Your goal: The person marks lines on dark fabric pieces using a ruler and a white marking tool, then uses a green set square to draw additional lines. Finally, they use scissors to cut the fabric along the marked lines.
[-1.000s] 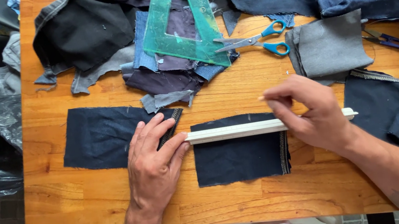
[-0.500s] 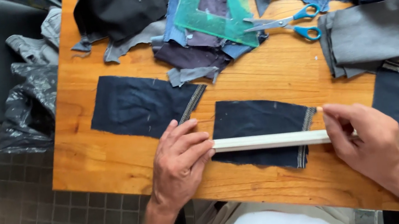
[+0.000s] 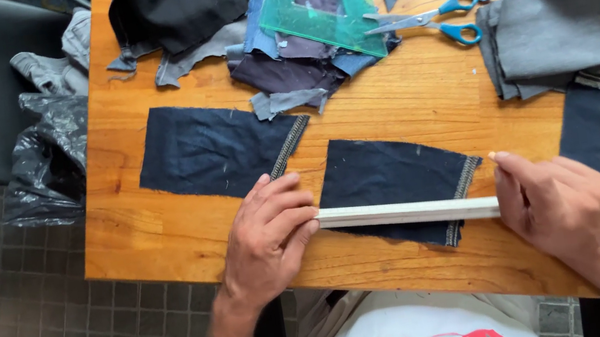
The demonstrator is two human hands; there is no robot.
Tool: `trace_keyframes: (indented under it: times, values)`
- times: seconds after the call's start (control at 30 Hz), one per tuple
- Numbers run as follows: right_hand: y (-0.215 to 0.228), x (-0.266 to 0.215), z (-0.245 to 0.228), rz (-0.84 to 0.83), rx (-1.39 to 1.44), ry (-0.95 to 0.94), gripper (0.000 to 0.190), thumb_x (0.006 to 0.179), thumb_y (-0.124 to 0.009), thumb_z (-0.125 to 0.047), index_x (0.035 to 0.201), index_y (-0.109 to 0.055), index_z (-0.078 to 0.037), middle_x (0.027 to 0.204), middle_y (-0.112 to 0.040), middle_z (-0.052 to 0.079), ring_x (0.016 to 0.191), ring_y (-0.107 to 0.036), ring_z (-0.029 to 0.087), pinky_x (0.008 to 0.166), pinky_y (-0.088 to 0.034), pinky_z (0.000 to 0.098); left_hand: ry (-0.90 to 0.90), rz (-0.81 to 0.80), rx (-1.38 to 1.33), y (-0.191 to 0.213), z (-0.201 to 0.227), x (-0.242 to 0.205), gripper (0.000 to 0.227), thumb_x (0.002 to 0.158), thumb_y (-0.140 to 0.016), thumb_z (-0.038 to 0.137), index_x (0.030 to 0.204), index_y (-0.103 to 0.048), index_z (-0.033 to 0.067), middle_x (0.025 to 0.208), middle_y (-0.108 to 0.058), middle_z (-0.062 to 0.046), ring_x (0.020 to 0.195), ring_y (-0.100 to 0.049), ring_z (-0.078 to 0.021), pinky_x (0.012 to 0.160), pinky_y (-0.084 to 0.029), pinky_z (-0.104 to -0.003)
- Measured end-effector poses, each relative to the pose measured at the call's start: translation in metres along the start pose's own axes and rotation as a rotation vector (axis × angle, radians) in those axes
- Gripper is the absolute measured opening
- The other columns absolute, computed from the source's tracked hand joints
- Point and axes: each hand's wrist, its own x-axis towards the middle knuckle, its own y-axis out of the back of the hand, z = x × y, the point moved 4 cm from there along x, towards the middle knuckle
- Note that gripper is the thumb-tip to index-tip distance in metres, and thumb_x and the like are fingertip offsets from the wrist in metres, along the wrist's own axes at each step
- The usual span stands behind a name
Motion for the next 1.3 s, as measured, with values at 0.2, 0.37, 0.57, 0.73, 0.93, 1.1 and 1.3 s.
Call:
trace_keyframes:
  times: [0.2, 0.37, 0.57, 0.73, 0.93, 1.1, 1.3]
  values:
    - [0.0, 0.008, 0.045, 0.004, 0.111, 0.143, 0.019, 0.115, -0.075, 0.0, 0.132, -0.073, 0.008, 0.079, -0.067, 0.015, 0.06, -0.054, 0.032, 0.065, -0.052, 0.049, -0.137, -0.135, -0.018, -0.019, 0.016, 0.007, 0.012, 0.113, -0.075, 0.014, 0.102, -0.077, 0.0103, 0.14, -0.086, -0.006, 0.151, -0.071, -0.0362, 0.137, -0.038, -0.059]
    - [0.018, 0.014, 0.07, 0.055, 0.117, 0.144, 0.014, 0.118, -0.071, 0.002, 0.128, -0.074, 0.01, 0.082, -0.069, 0.018, 0.061, -0.056, 0.033, 0.069, -0.053, 0.0476, -0.051, -0.026, -0.01, -0.038, 0.036, 0.003, 0.019, 0.11, -0.08, 0.016, 0.125, -0.079, 0.0044, 0.137, -0.086, -0.015, 0.142, -0.078, -0.0392, 0.134, -0.043, -0.064]
    - [0.051, -0.006, 0.076, 0.096, 0.13, 0.115, 0.012, 0.117, -0.066, 0.005, 0.121, -0.073, 0.014, 0.089, -0.077, 0.024, 0.063, -0.06, 0.036, 0.068, -0.053, 0.0516, -0.179, -0.262, -0.14, -0.03, 0.006, 0.046, 0.039, 0.11, -0.073, -0.001, 0.149, -0.074, 0.0045, 0.159, -0.073, -0.016, 0.154, -0.065, -0.0371, 0.136, -0.048, -0.058]
    - [0.051, -0.028, 0.098, 0.149, 0.155, -0.017, 0.022, 0.126, -0.063, -0.004, 0.13, -0.061, 0.017, 0.102, -0.08, 0.039, 0.066, -0.059, 0.043, 0.068, -0.046, 0.0534, -0.287, -0.557, 0.126, -0.075, 0.005, 0.046, 0.069, 0.098, -0.084, 0.031, 0.163, -0.067, 0.0174, 0.184, -0.052, -0.007, 0.175, -0.04, -0.0284, 0.141, -0.032, -0.055]
    - [0.037, 0.004, 0.075, 0.171, 0.08, 0.076, 0.019, 0.125, -0.067, -0.001, 0.13, -0.072, 0.017, 0.099, -0.084, 0.031, 0.063, -0.061, 0.041, 0.065, -0.048, 0.0523, -0.18, -0.43, 0.259, -0.067, -0.003, 0.058, 0.09, 0.084, -0.084, 0.021, 0.17, -0.06, 0.0143, 0.186, -0.048, -0.014, 0.175, -0.041, -0.0335, 0.143, -0.029, -0.052]
    - [0.014, 0.02, 0.079, 0.08, 0.053, 0.092, 0.02, 0.125, -0.067, -0.002, 0.136, -0.073, 0.013, 0.109, -0.086, 0.028, 0.074, -0.071, 0.042, 0.074, -0.057, 0.0547, -0.064, -0.288, -0.024, -0.022, -0.013, 0.045, 0.094, 0.077, -0.111, 0.046, 0.15, -0.071, 0.0019, 0.174, -0.06, -0.023, 0.169, -0.05, -0.0407, 0.141, -0.035, -0.062]
    - [-0.015, 0.021, 0.064, 0.085, 0.114, 0.09, 0.018, 0.123, -0.07, -0.001, 0.135, -0.073, 0.012, 0.101, -0.082, 0.022, 0.072, -0.071, 0.035, 0.071, -0.056, 0.0469, 0.032, -0.033, -0.033, -0.017, -0.016, 0.015, 0.043, 0.094, -0.1, 0.03, 0.126, -0.084, 0.0048, 0.152, -0.078, -0.02, 0.153, -0.07, -0.0391, 0.136, -0.045, -0.061]
